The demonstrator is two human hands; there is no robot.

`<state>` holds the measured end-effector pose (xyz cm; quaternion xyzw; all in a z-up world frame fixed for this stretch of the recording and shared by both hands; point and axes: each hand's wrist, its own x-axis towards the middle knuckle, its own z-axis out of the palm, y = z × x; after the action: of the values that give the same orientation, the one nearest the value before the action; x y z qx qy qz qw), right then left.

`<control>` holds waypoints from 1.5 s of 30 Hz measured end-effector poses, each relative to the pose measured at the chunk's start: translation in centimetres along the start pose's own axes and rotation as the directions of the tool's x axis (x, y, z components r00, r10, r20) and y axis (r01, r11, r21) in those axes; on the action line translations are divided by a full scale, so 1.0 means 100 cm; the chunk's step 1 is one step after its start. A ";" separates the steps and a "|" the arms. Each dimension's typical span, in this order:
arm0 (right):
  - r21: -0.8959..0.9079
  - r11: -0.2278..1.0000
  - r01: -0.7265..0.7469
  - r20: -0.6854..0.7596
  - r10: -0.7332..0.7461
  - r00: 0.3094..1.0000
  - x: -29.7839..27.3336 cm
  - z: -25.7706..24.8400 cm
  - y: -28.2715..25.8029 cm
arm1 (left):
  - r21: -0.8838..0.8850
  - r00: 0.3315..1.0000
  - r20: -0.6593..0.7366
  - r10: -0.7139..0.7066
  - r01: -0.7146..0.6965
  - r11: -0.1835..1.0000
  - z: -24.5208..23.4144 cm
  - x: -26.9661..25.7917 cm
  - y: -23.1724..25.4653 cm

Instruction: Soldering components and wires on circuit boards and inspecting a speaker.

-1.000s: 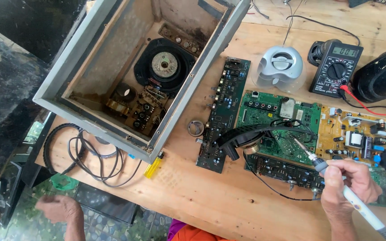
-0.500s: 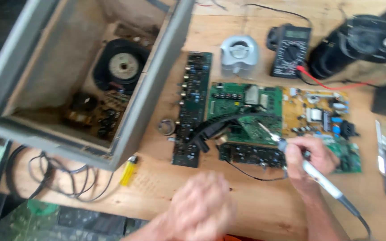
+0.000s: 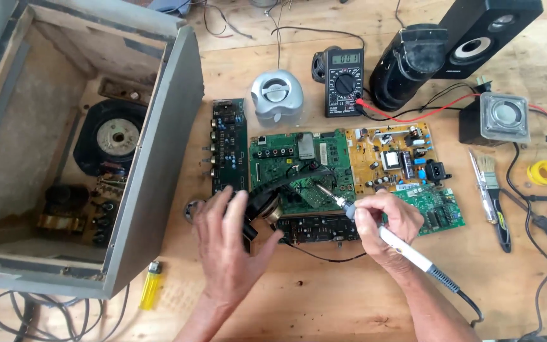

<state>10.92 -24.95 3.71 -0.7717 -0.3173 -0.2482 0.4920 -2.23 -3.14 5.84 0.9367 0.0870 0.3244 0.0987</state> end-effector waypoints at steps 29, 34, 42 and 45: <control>0.086 0.996 0.007 0.032 -0.010 0.999 0.009 -0.008 -0.001 | -0.643 0.990 0.050 -0.129 0.131 0.755 0.036 -0.012 -0.028; 0.072 0.997 0.005 0.015 -0.006 1.000 0.010 -0.008 -0.002 | -0.655 0.988 0.085 -0.126 0.150 0.740 0.036 -0.014 -0.030; 0.118 0.993 0.025 -0.007 -0.024 1.000 0.008 -0.004 -0.003 | -0.682 0.984 0.099 -0.151 0.177 0.710 0.032 -0.011 -0.026; 0.103 0.995 0.012 0.022 -0.014 1.000 0.009 -0.003 -0.004 | -0.664 0.981 0.110 -0.159 0.191 0.723 0.032 -0.012 -0.026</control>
<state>11.20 -24.91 4.68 -0.7461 -0.3402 -0.2260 0.5258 -1.38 -1.26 2.03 0.8327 0.0500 0.3019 0.4614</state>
